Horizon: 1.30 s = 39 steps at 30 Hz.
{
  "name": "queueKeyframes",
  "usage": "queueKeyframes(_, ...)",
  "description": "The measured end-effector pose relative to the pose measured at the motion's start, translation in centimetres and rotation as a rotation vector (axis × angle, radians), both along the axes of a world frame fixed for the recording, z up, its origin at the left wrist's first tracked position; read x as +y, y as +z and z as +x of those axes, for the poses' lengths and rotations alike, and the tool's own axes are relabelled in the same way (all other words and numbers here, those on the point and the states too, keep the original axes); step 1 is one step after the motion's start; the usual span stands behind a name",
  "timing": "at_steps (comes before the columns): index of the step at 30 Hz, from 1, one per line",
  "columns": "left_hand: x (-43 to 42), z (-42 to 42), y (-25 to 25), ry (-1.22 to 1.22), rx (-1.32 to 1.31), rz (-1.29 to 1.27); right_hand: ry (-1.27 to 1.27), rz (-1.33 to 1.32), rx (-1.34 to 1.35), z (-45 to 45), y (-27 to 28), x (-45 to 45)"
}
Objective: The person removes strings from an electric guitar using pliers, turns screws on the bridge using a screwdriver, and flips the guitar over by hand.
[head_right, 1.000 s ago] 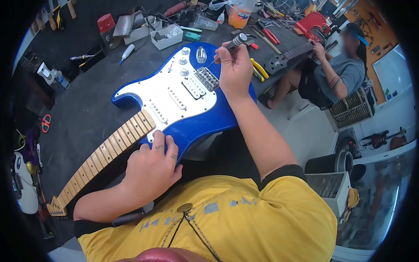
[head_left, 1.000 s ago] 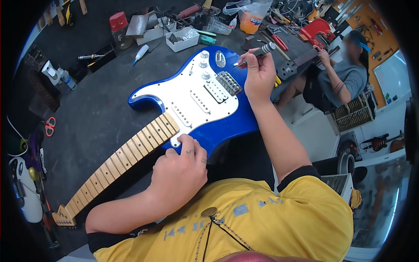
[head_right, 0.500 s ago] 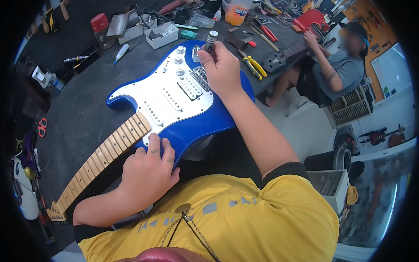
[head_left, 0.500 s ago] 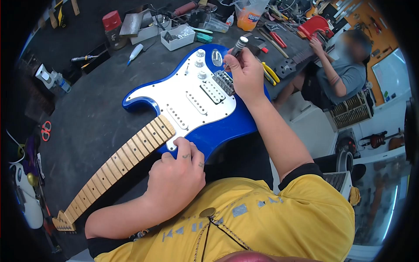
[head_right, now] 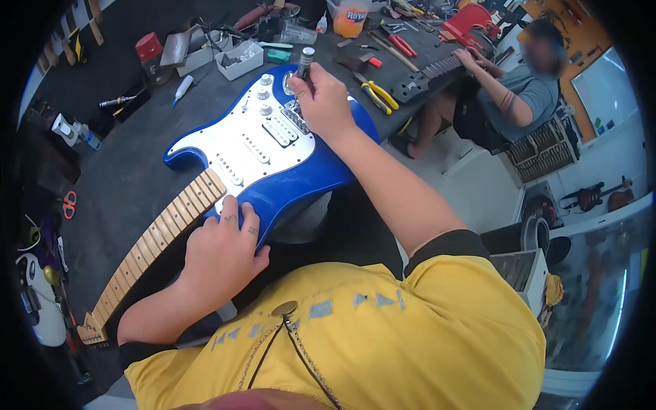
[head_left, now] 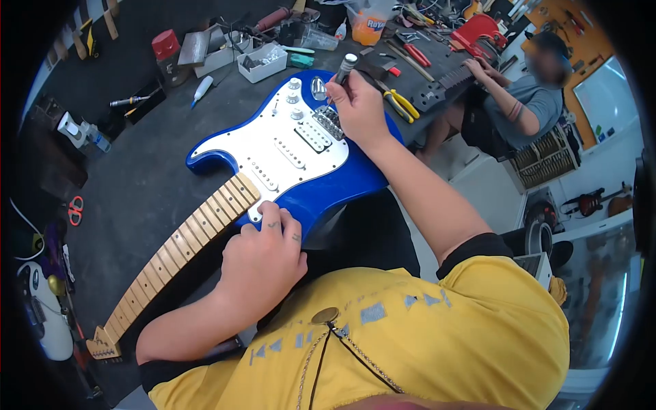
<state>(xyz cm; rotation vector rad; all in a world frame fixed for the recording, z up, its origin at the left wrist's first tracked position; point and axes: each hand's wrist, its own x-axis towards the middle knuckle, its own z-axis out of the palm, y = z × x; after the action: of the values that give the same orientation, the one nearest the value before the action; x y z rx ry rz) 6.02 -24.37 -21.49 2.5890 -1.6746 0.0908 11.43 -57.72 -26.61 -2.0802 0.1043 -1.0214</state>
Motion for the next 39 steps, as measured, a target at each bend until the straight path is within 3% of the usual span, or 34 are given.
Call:
queueKeyframes(4, 0.0, -0.8, -0.1, 0.018, -0.062, -0.021, -0.125, -0.169, 0.064, -0.5, 1.2, 1.2)
queueKeyframes(6, 0.3, -1.1, -0.4, 0.015, -0.083, -0.021, -0.071, -0.033, -0.012, 0.1, 0.2, 0.3)
queueKeyframes(10, 0.3, -1.1, -0.3, 0.017, -0.058, -0.018, -0.131, -0.180, 0.110, -0.6, 0.6, 0.6)
queueKeyframes(17, 0.6, -1.2, -0.9, -0.008, -0.183, -0.019, -0.072, 0.013, -0.004, 0.3, 0.0, 0.1)
queueKeyframes(22, 0.7, -0.7, -1.4, -0.026, -0.167, -0.029, -0.139, -0.110, 0.081, -0.6, 2.2, 1.2)
queueKeyframes(26, 0.6, 0.0, -0.9, -0.042, -0.134, -0.018, -0.192, -0.348, -0.310, -0.5, 7.0, -0.5)
queueKeyframes(29, 0.5, 0.0, -1.2, -0.042, -0.115, 0.003, -0.130, -0.415, -0.422, -1.1, 12.6, 0.0)
queueKeyframes(32, 0.4, 0.1, -1.2, -0.037, -0.123, 0.014, -0.160, -0.722, -0.001, 0.8, 12.4, -0.6)
queueKeyframes(33, 0.4, 0.0, -1.2, -0.038, -0.131, 0.017, -0.094, -0.684, 0.666, 1.5, 11.5, -0.1)
queueKeyframes(36, 0.5, 0.3, -0.9, -0.053, -0.107, 0.009, 0.005, -0.643, 0.253, 1.7, 12.0, -1.3)
queueKeyframes(37, 0.5, 0.2, -0.9, -0.049, -0.114, 0.015, 0.106, -0.511, 0.108, 1.7, 13.2, -1.0)
queueKeyframes(39, 0.4, 0.1, -1.0, -0.045, -0.124, 0.030, 0.144, -0.446, -0.044, 1.0, 15.7, -3.3)
